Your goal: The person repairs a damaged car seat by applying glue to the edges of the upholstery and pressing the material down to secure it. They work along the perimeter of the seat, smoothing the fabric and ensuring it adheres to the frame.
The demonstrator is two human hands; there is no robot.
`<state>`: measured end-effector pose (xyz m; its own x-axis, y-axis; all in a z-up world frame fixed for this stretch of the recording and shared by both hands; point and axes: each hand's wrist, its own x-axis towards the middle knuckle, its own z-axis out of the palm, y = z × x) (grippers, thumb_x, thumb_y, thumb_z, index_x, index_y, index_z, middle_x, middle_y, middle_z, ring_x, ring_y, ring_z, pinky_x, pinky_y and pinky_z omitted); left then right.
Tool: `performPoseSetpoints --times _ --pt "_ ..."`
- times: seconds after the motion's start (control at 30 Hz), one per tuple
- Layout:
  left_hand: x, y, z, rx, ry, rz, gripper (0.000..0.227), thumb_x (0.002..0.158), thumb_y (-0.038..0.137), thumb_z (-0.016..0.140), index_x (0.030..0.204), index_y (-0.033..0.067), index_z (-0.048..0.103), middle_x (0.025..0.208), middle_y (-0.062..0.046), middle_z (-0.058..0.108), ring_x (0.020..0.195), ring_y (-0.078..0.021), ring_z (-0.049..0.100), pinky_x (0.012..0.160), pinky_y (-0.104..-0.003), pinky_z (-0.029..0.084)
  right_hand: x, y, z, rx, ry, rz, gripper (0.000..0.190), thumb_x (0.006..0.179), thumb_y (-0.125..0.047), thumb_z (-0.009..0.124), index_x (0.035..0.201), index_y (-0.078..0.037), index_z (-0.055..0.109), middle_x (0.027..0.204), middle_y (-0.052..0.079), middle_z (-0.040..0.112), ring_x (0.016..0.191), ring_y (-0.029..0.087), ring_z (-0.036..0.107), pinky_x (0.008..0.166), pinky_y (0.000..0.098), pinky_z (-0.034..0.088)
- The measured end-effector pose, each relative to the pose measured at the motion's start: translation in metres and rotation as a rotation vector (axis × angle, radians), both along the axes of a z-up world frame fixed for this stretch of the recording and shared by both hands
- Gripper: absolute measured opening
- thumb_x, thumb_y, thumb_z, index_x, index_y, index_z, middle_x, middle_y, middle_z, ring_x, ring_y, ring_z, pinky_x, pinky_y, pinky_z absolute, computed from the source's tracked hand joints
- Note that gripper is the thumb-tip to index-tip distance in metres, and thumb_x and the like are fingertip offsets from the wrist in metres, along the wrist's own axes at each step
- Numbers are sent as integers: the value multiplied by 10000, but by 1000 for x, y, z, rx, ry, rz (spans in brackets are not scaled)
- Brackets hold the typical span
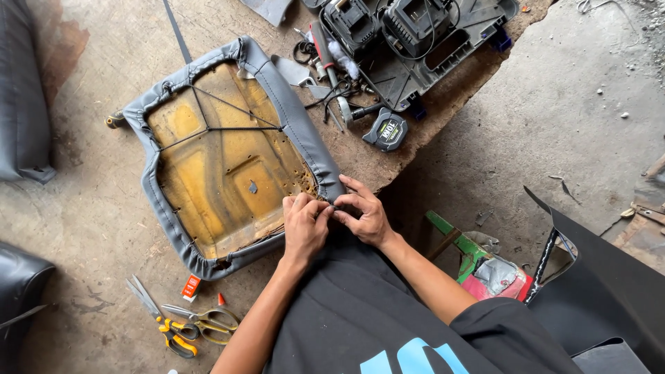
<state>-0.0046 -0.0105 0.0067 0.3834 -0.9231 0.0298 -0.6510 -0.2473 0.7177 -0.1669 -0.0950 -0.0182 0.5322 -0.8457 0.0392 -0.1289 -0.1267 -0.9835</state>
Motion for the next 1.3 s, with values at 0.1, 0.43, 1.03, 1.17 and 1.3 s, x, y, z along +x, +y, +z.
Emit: performPoseSetpoints --times 0.1,0.43,1.03,1.17,1.3 --pt "4 3 6 23 42 -21 60 852 164 820 905 166 793 880 -34 617 970 -298 581 919 -371 492 2 6 1 -13 5 -20 189 859 -153 873 1034 -175 805 1472 127 637 1349 336 609 1091 436 515" --pt "1 10 -3 121 -67 67 274 766 258 898 1018 200 808 1066 -53 490 1034 -336 513 966 -427 462 4 10 -12 93 -66 3 142 913 -123 816 1043 -172 783 1543 115 554 1392 331 558 1147 447 459" --pt "5 -21 1 542 163 221 126 803 372 850 842 252 843 1103 -8 536 1140 -316 510 976 -448 477 5 15 -15 54 -101 -25 135 920 -127 816 1047 -155 780 1546 141 564 1425 329 535 1142 421 466" --pt "-4 -25 12 550 93 221 147 834 324 795 817 178 800 1078 -26 518 1129 -331 496 961 -465 466 5 15 -8 47 -76 -32 117 935 -128 796 1049 -134 767 1545 164 571 1420 343 542 1143 422 467" --pt "-10 -22 17 489 10 187 168 866 277 740 806 120 740 1076 -44 510 1123 -341 488 930 -466 459 9 14 0 66 -37 -64 93 936 -102 777 1016 -75 738 1525 200 588 1407 371 552 1137 444 474"
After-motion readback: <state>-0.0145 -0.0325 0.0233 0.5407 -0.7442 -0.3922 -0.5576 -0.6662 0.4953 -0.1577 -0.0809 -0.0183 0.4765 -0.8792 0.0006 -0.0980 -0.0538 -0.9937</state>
